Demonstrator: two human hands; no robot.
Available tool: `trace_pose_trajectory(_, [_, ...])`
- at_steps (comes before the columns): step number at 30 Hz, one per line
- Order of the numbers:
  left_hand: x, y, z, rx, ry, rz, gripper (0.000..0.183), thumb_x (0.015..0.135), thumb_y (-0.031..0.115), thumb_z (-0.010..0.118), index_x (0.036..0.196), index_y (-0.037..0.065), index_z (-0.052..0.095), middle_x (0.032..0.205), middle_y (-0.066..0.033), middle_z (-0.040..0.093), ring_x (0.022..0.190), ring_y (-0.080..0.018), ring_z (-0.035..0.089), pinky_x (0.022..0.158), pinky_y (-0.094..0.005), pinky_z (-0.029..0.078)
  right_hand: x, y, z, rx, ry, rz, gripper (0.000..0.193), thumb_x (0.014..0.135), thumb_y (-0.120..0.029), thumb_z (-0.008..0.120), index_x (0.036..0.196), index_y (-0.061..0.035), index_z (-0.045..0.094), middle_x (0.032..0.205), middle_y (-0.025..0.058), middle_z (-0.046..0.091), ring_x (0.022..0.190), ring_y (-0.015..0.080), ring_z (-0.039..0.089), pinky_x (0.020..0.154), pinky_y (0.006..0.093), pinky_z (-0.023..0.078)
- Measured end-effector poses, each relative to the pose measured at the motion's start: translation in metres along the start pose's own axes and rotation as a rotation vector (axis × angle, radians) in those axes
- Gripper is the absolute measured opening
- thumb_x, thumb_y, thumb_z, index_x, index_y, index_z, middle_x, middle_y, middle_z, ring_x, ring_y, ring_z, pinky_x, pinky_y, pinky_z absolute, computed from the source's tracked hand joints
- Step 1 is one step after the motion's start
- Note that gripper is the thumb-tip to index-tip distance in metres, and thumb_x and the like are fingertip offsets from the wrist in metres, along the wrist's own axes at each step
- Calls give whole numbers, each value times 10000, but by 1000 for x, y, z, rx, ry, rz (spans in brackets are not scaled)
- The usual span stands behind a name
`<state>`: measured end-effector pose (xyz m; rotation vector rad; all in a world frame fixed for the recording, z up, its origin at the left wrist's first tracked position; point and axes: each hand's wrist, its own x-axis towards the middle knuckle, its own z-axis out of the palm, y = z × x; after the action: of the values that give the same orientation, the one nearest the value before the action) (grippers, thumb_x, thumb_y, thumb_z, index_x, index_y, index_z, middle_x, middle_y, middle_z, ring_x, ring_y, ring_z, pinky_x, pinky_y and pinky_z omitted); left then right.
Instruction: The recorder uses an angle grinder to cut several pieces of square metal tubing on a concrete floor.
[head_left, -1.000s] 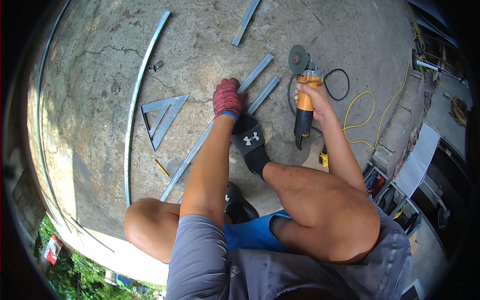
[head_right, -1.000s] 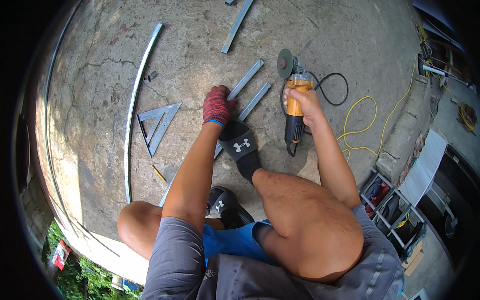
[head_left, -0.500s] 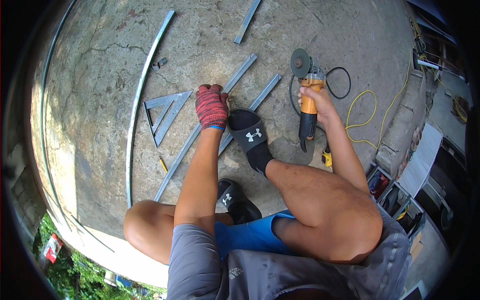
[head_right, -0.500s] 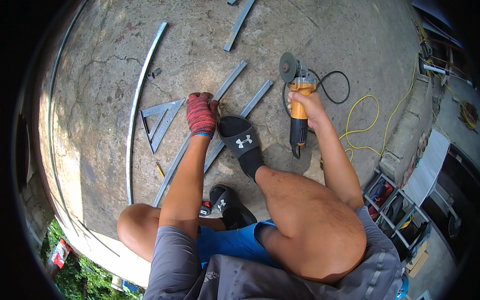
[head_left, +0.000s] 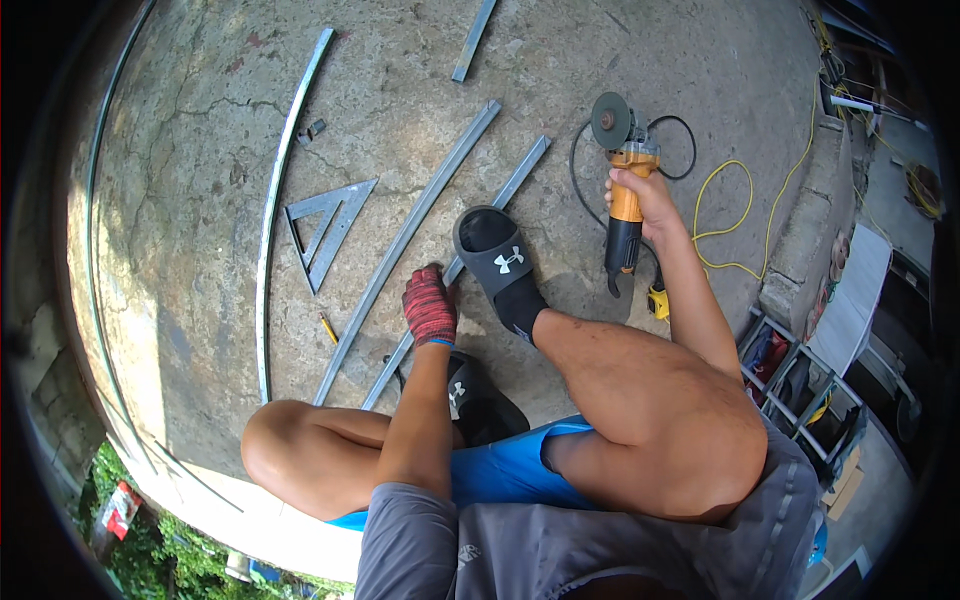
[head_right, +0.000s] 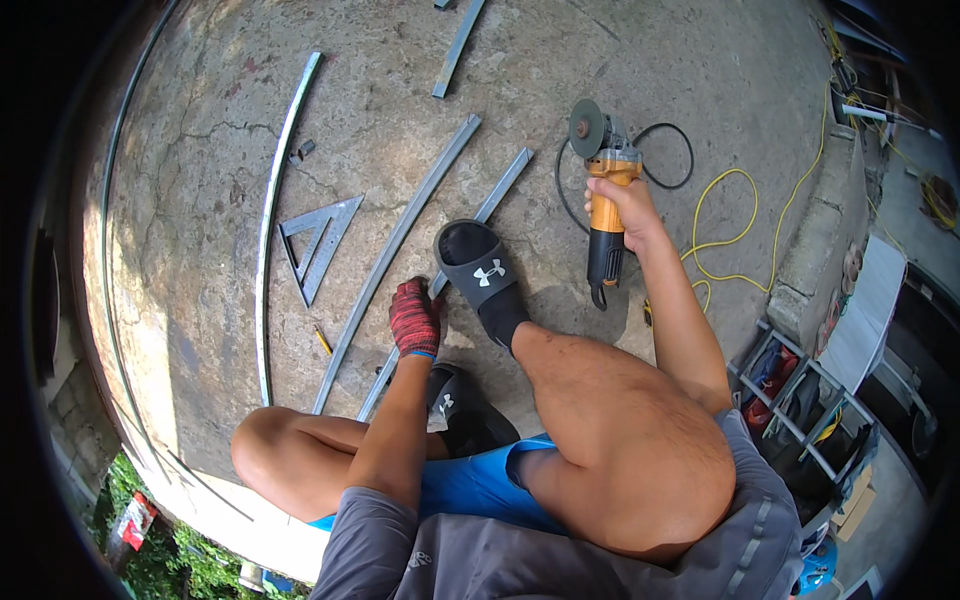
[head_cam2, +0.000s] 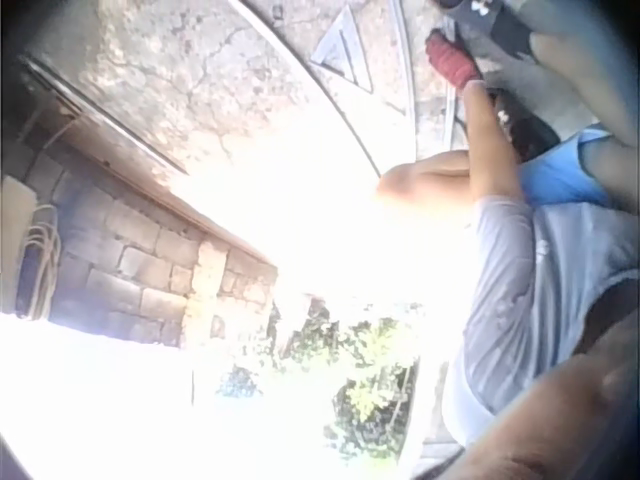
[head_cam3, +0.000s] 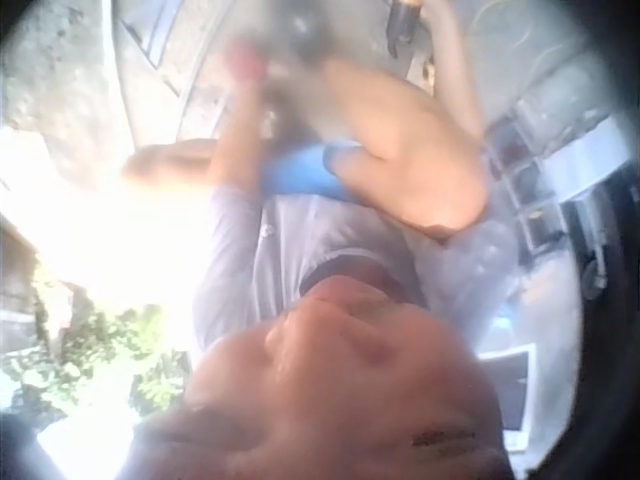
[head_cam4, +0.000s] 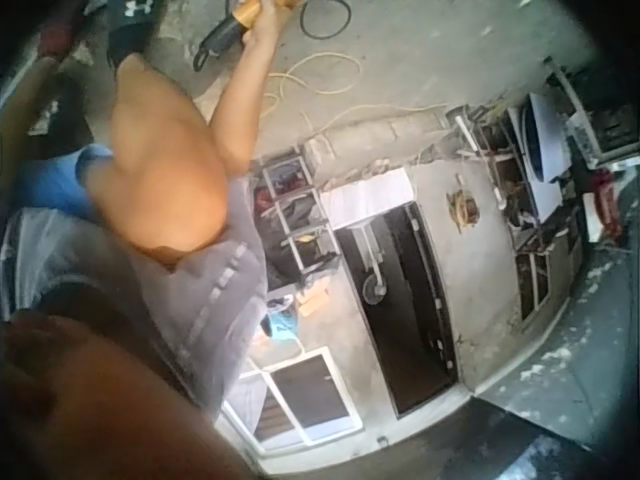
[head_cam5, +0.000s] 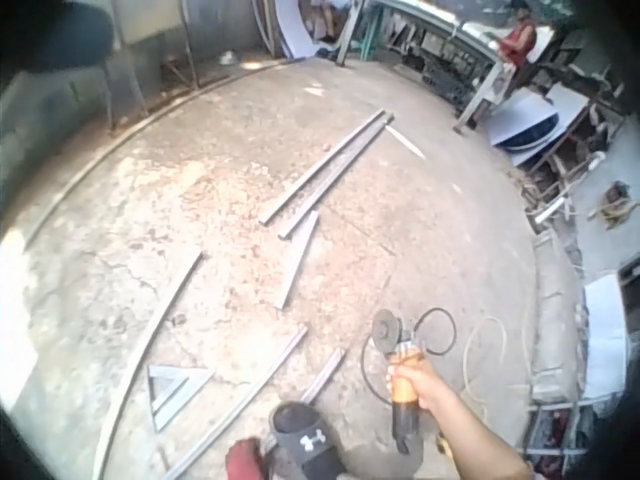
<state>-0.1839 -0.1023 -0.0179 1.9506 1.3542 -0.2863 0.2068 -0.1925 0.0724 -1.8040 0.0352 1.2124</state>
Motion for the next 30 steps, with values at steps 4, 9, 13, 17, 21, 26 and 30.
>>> trace_pose_trajectory(4, [1,-4,-2,-17,89,51,322,859,151,755,1167,91,683,1114,-153,676,1088,-370,637,932,-471,519,-9,-1,-5,-30,25,7,348,868,-223,802,1104,-28,635,908,88,702,722,189,706,648,333,595])
trace_pose_trajectory(9, [22,-28,3,-164,179,-64,199,872,122,716,1063,65,720,1060,-182,673,1047,-373,645,930,-467,518,-12,-6,-5,27,46,-2,326,855,-183,804,1099,-19,664,883,92,712,711,192,705,628,343,576])
trace_pose_trajectory(13, [21,-30,-4,-63,139,29,288,874,86,730,1162,91,710,1047,-148,681,979,-329,668,859,-417,533,-6,-7,-7,8,32,5,323,858,-178,801,1103,-23,658,881,83,707,712,188,701,634,336,572])
trace_pose_trajectory(17, [22,11,-30,51,264,5,364,842,188,785,1196,149,708,1160,-157,660,1136,-371,608,974,-484,493,4,-12,-7,-69,-30,1,381,858,-213,806,1131,-14,631,916,96,701,747,194,708,669,339,593])
trace_pose_trajectory(21, [57,21,-59,10,313,-19,464,820,221,810,1264,154,694,1240,-159,640,1157,-393,593,1035,-493,478,11,-23,2,-148,-86,-10,369,861,-195,803,1130,-7,634,910,92,695,732,188,701,668,328,592])
trace_pose_trajectory(26, [63,8,-50,9,159,-1,388,828,192,801,1208,148,741,1182,-154,672,1134,-366,613,1007,-459,508,15,-32,3,-223,-108,-7,349,858,-171,807,1114,-4,639,899,85,690,723,176,699,658,316,591])
trace_pose_trajectory(30, [59,14,-44,-9,304,15,414,828,158,782,1235,146,708,1183,-157,662,1135,-379,611,1009,-483,492,21,-36,4,-278,-130,49,331,847,-151,808,1096,-6,647,893,78,692,725,172,700,643,316,587])
